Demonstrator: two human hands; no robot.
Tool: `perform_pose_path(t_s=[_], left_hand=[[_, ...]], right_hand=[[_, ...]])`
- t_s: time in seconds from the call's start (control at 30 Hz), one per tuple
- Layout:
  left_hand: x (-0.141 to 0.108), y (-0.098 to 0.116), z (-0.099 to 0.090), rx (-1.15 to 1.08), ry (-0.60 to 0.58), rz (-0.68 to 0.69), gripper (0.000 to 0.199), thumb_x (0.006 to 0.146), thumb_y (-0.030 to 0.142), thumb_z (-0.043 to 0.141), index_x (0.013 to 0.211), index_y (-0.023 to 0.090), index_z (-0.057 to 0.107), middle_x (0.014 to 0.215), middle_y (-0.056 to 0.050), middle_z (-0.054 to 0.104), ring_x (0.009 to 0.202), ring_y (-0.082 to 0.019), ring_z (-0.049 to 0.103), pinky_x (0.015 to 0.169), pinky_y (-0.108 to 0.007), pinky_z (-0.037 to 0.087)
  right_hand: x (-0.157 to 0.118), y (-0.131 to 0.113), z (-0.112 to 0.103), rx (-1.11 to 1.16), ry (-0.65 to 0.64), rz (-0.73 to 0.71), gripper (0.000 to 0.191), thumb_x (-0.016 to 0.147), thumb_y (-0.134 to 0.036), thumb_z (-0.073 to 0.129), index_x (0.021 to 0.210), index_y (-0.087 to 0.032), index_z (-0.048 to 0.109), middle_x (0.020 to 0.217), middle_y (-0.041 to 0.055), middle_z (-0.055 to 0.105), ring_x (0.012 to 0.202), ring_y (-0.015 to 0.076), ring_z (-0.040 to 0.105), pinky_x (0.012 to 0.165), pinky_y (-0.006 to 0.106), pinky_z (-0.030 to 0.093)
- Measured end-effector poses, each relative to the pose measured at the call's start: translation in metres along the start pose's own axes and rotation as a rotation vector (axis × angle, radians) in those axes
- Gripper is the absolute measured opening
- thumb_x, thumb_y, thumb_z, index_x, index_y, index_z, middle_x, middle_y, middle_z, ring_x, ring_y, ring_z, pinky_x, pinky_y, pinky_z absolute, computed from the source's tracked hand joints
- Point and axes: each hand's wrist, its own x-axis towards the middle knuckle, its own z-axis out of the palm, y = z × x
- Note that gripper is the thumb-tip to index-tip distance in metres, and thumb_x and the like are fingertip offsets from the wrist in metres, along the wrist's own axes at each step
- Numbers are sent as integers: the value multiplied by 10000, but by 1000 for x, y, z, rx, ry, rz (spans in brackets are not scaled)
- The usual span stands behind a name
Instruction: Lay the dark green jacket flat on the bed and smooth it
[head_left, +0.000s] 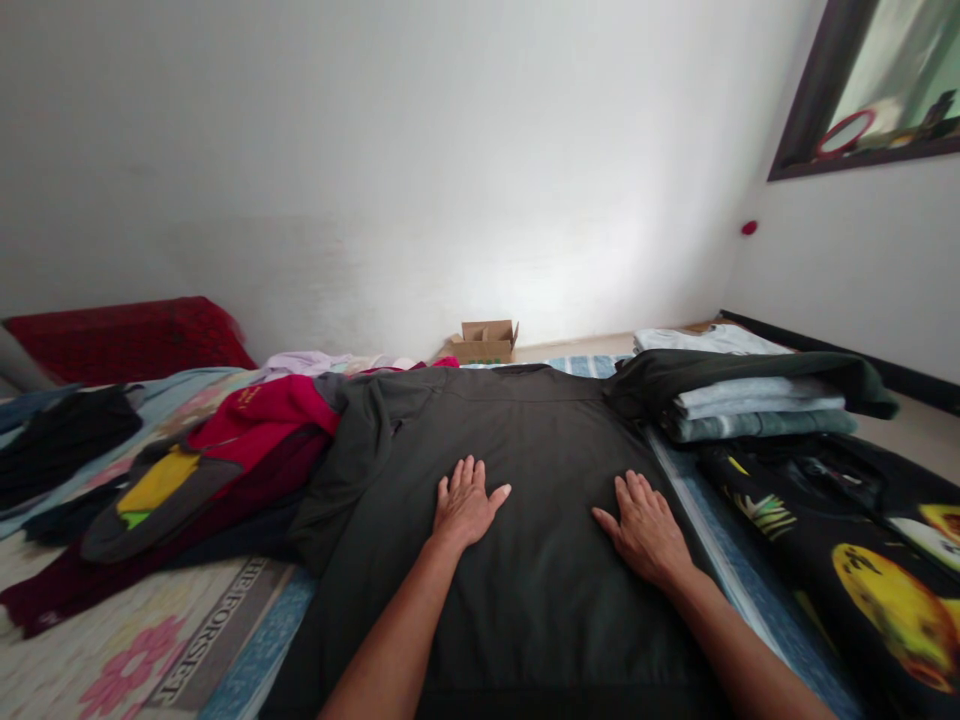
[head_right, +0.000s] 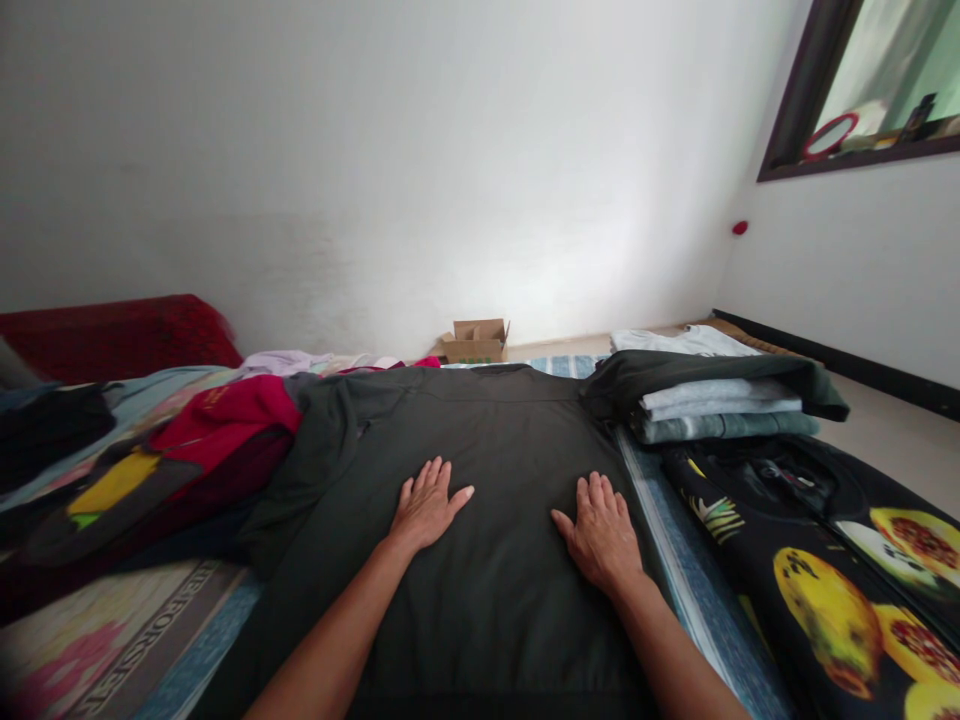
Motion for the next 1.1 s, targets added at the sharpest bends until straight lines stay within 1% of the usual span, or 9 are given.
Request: perform_pose_path(t_s=[0.77, 0.87, 0.97, 1.03, 1.1], left_hand=[[4, -4, 8, -18, 0, -1, 831, 825, 671, 108, 1422, 103, 219, 1497, -107, 122, 1373, -254, 93, 1073, -472, 150], [4, -3, 4, -23, -21, -4, 821, 830, 658, 123, 1422, 96, 213, 1500, -109, 107, 1374, -252, 83, 1075, -474, 142], [5, 0, -6, -43, -72, -23, 807, 834, 641, 163, 1417, 87, 222, 1497, -124, 119, 1372, -265, 89, 1068, -483, 155], [5, 7, -13, -59, -93, -49, 793, 840, 619, 184, 1413, 72, 227, 1492, -144, 133, 1370, -280, 93, 1063, -488, 162], [4, 19, -18, -74, -87, -37, 782, 847, 601, 187, 1412, 61, 221, 1492, -154, 125, 1371, -283, 80, 1065, -481, 156]], right_hand=[[1, 1, 3, 20, 11, -13, 731, 877, -572, 276, 1378, -42, 320, 1455, 182, 246, 1347, 298, 160, 1059, 421, 151], [0, 0, 2, 7, 20, -13, 726, 881, -569, 272, 1380, -45, 320, 1454, 179, 250, 1345, 297, 170, 1058, 417, 159], [-1, -1, 0, 4, 20, -15, 721, 883, -568, 270, 1379, -47, 324, 1453, 178, 254, 1344, 296, 175, 1057, 416, 161], [-1, -1, -1, 8, 15, -13, 720, 882, -568, 272, 1377, -48, 328, 1453, 178, 255, 1344, 298, 176, 1056, 417, 163], [-1, -1, -1, 16, 13, -11, 721, 881, -566, 275, 1376, -45, 329, 1453, 180, 252, 1344, 300, 173, 1056, 418, 160]])
